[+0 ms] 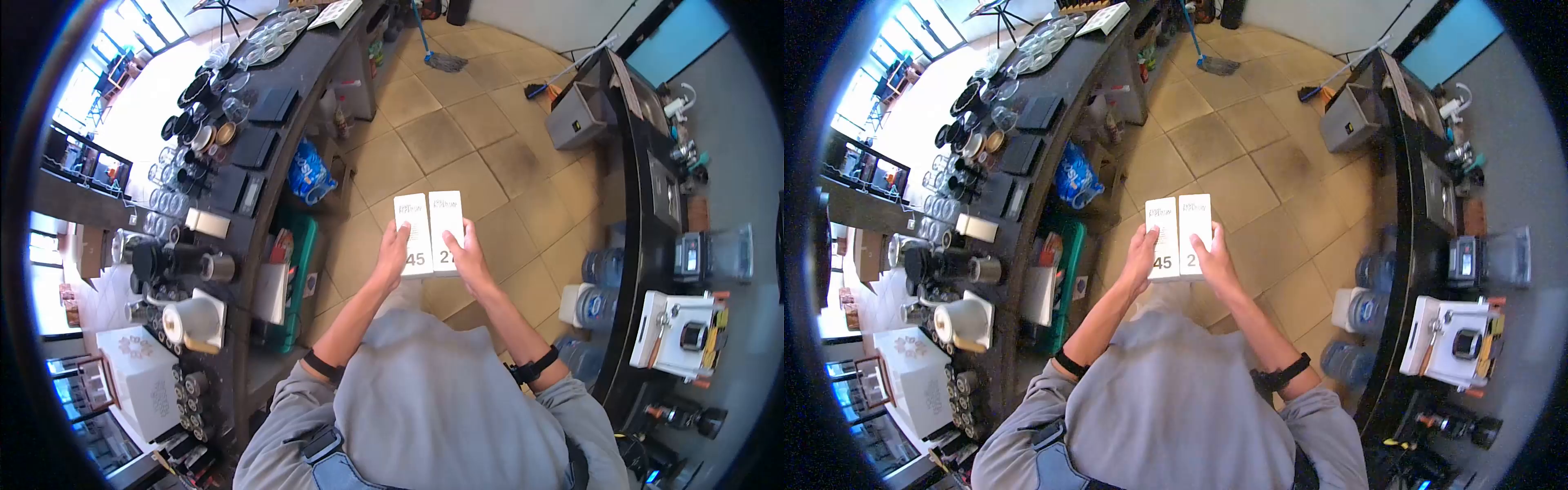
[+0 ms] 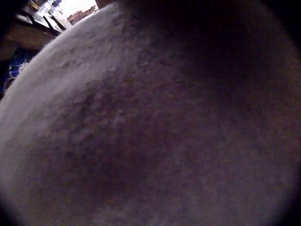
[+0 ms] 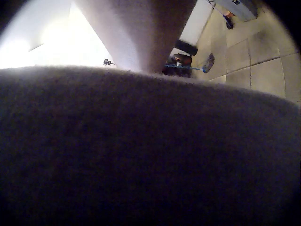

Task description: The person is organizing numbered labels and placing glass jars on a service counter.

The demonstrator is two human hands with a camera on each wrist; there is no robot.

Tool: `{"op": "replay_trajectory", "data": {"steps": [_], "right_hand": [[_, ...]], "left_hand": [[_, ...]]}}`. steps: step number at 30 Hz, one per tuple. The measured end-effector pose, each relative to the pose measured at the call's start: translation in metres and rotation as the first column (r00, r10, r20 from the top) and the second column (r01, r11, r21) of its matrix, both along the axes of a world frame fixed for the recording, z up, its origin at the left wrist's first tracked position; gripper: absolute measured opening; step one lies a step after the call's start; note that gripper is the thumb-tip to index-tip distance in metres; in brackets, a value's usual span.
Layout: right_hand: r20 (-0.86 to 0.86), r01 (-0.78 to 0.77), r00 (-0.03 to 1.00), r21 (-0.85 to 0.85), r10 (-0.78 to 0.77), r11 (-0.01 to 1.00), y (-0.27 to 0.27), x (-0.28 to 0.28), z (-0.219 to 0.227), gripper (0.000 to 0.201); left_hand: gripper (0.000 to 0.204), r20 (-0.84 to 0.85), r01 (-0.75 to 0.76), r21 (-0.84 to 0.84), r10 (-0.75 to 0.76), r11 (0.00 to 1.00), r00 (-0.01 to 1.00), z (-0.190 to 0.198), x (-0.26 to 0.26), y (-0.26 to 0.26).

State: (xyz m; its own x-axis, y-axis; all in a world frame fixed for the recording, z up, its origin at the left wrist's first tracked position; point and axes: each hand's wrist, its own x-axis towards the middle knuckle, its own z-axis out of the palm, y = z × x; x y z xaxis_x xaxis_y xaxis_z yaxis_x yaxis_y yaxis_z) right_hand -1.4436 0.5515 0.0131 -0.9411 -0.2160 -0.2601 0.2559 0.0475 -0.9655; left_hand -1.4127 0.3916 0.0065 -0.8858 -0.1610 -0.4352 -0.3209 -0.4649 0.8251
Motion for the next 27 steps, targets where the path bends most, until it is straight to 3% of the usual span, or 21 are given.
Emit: {"op": "replay_trajectory", "data": {"steps": [4,10,13,15,22,27], "right_hand": [[0.048,-0.056,0.997,0.069,0.053,0.996,-0.020,-0.090,0.020,0.039],[0.107,-0.100,0.989,-0.014,0.101,0.995,-0.060,-0.203,0.020,0.036],[0.024,-0.144,0.989,0.029,0.144,0.989,-0.082,-0.261,0.011,0.035],[0.062,-0.186,0.981,0.009,0.185,0.982,-0.094,-0.293,0.007,0.036],[0.091,-0.377,0.919,-0.091,0.384,0.922,-0.149,-0.431,-0.005,0.040],[0.169,-0.566,0.803,-0.088,0.572,0.820,-0.193,-0.532,0.004,0.045]], "left_hand": [[0.036,0.024,0.010,-0.058,-0.009,0.998,1.000,0.000,-0.089,-0.019],[0.038,-0.026,-0.023,-0.053,0.022,0.998,0.999,0.003,-0.194,-0.054],[0.036,-0.031,-0.051,-0.188,0.046,0.981,0.998,0.020,-0.244,-0.074],[0.036,0.019,-0.060,-0.061,0.061,0.996,0.998,0.028,-0.270,-0.085],[0.035,0.019,-0.248,-0.123,0.252,0.961,0.968,-0.001,-0.379,-0.128],[0.032,0.012,-0.408,-0.200,0.419,0.891,0.908,0.002,-0.456,-0.158]]}}
